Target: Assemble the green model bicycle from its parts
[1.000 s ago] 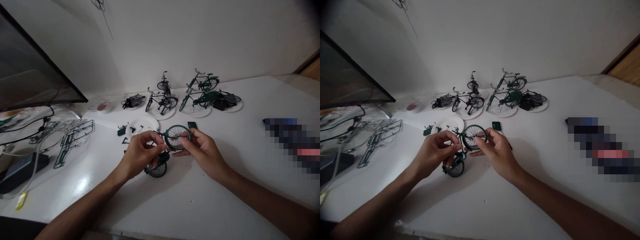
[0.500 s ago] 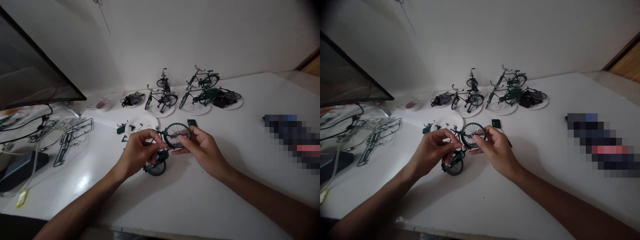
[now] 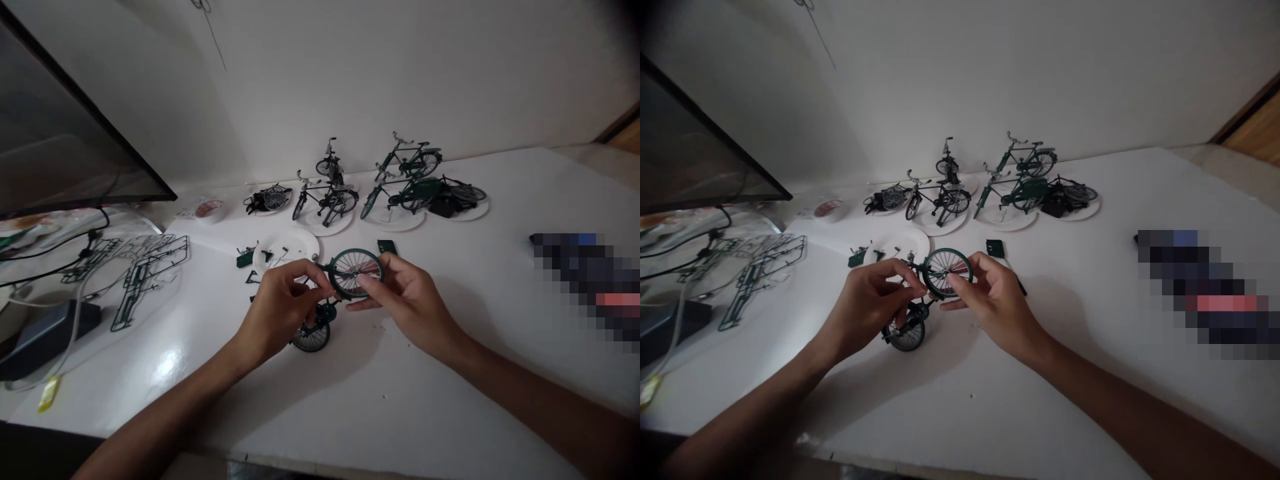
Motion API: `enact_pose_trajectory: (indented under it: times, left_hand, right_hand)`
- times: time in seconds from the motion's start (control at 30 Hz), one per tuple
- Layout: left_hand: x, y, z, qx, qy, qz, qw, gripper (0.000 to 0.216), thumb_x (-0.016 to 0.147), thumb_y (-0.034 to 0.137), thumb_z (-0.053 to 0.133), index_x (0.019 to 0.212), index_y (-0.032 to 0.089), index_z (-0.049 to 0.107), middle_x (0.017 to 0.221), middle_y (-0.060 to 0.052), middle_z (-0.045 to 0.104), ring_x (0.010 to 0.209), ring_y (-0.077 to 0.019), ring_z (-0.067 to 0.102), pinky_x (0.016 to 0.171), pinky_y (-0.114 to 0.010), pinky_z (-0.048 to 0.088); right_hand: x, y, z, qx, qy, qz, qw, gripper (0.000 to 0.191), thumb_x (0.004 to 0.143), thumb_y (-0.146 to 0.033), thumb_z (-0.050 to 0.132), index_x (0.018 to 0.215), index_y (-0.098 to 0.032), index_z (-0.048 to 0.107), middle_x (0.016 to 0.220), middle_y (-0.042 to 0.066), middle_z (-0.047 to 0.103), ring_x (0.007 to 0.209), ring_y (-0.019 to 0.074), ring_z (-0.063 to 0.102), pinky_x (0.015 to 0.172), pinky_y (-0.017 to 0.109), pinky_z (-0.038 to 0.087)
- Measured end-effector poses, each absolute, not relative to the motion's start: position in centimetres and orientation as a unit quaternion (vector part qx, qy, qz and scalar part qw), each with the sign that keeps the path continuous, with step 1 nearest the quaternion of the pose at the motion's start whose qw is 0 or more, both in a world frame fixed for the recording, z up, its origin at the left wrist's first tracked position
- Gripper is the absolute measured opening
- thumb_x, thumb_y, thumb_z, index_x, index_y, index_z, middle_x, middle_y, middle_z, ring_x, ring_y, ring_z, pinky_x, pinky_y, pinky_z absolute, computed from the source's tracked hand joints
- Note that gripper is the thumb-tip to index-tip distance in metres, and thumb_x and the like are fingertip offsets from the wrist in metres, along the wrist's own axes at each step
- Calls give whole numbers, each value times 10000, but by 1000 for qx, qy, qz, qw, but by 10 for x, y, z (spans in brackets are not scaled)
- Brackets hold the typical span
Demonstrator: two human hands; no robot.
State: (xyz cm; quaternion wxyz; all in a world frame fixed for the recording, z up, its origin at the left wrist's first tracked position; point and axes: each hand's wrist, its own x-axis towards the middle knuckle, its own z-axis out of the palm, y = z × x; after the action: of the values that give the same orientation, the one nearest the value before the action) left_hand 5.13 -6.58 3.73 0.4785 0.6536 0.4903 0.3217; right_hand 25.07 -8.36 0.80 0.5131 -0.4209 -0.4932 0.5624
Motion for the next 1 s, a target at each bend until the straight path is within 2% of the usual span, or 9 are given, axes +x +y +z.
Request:
enact_pose_trajectory:
  times: [0.1,0.17,0.23,0.33,0.43,0.57,0.7,1.0]
  left_hand:
    - [49,-67,34,719,479,309,399,95,894,266,660,852,181,660,617,18,618,470,-71,527,423,-175,402]
    - [47,-67,31,793,423,312,308,66,917,234,634,926,182,674,754,-8,670,581,-86,584,527,-200,467]
    - [44,-65,29,869,344,300,191,138,955,161,559,1035,181,669,930,-44,689,712,-101,616,609,-221,488]
    - [40,-64,31,938,269,214,36,282,991,80,409,1130,174,635,1083,-79,656,726,-97,593,567,-230,454]
    - [37,-63,36,959,229,159,-48,279,1001,89,386,1138,152,621,1092,-90,641,738,-117,581,579,-257,469]
    - [35,-61,38,969,192,131,-83,218,998,105,431,1114,133,613,1067,-93,641,867,-171,604,671,-305,513]
    - [38,-59,33,968,188,144,-81,207,1006,108,421,1093,130,607,1036,-92,657,944,-186,611,716,-314,528]
    - [42,-60,28,964,181,182,-73,180,990,98,457,1078,126,611,1050,-98,681,947,-188,623,720,-315,531]
  right_hand:
    - [252,-83,12,-423,-492,571,503,175,879,-334,693,869,-182,606,880,22,655,798,175,674,754,409,670]
    - [253,-80,12,-423,-483,586,494,181,878,-336,696,866,-176,612,853,15,651,791,174,682,758,409,666]
    - [255,-77,9,-426,-465,608,483,187,872,-340,704,895,-169,634,865,20,656,812,178,684,776,412,657]
    - [259,-72,3,-420,-438,645,464,207,862,-348,715,946,-164,668,934,43,684,850,187,690,797,403,641]
    - [262,-71,-1,-406,-435,680,429,212,862,-352,714,959,-166,690,954,57,706,828,182,704,773,361,629]
    - [262,-72,-2,-405,-445,700,385,217,865,-359,711,975,-172,696,960,55,711,803,186,724,728,339,628]
    - [259,-72,0,-408,-448,698,382,224,865,-355,710,989,-168,698,956,63,711,791,184,721,714,335,633]
    - [258,-71,1,-409,-431,701,393,200,842,-329,732,961,-169,715,912,48,708,778,161,691,716,320,625]
